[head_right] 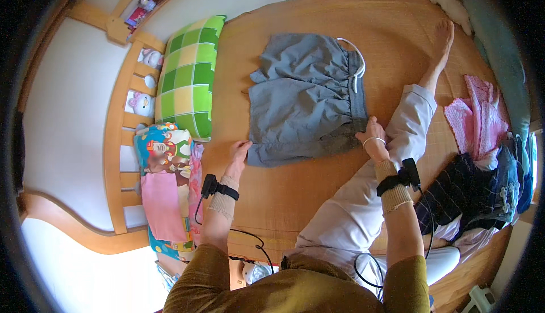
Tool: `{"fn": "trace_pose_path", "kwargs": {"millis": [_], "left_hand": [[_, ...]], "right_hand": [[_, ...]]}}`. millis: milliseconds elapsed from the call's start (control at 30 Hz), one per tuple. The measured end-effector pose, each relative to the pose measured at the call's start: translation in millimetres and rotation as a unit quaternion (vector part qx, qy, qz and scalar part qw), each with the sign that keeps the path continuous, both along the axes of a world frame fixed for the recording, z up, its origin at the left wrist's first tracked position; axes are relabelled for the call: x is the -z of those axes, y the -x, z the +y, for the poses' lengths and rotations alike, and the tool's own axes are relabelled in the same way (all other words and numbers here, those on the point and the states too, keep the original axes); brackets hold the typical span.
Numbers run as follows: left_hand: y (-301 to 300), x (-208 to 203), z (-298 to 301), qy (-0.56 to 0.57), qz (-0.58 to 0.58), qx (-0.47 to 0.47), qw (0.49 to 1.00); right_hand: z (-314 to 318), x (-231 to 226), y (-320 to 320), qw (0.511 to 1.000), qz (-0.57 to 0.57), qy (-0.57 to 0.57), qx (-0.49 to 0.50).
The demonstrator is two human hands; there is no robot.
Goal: The recorder folds various items of clothing, including shorts, a skirt, and a t-shirt, while sitting on the floor.
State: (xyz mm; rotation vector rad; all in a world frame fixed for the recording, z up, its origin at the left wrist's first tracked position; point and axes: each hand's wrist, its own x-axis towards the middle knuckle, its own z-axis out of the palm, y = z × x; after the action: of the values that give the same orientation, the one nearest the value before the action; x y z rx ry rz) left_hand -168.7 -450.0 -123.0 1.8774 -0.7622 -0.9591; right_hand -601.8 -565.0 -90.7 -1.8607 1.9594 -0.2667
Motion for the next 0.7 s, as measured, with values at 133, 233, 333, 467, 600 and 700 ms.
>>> {"fn": "trace_pose_path", "kwargs": {"millis": [133,233,333,467,600,700], "left_hand": [[-15.3,-4.4,-2.2,-0.005,0.018,-0.023,1.000],[-24.2,-35.9,3.7,0.032,0.121,-0.092,0.988],[10.2,-102.9,-2.4,0.119,0.253,-0.024,0.960],[10.6,-108.0,22.7,0.114,0.137,0.011,0.984],[40.1,-53.5,22.8,-0.067,0.004,-0.002,0.998],[35.6,-16.7,25.2,-0.040,-0.101,0.001,0.994]], "right_hand": [[-2.8,-5.0,-0.3,0.997,-0.037,0.040,-0.057],[-7.2,-59.5,-9.3,0.912,-0.360,-0.166,0.109],[-10.5,-83.2,15.0,0.863,-0.466,-0.174,0.090],[-9.5,-85.6,14.6,0.845,-0.476,-0.235,0.073],[-6.5,-36.3,30.5,0.869,-0.396,-0.281,0.095],[2.8,-31.9,23.2,0.853,-0.450,-0.238,0.117]]}}
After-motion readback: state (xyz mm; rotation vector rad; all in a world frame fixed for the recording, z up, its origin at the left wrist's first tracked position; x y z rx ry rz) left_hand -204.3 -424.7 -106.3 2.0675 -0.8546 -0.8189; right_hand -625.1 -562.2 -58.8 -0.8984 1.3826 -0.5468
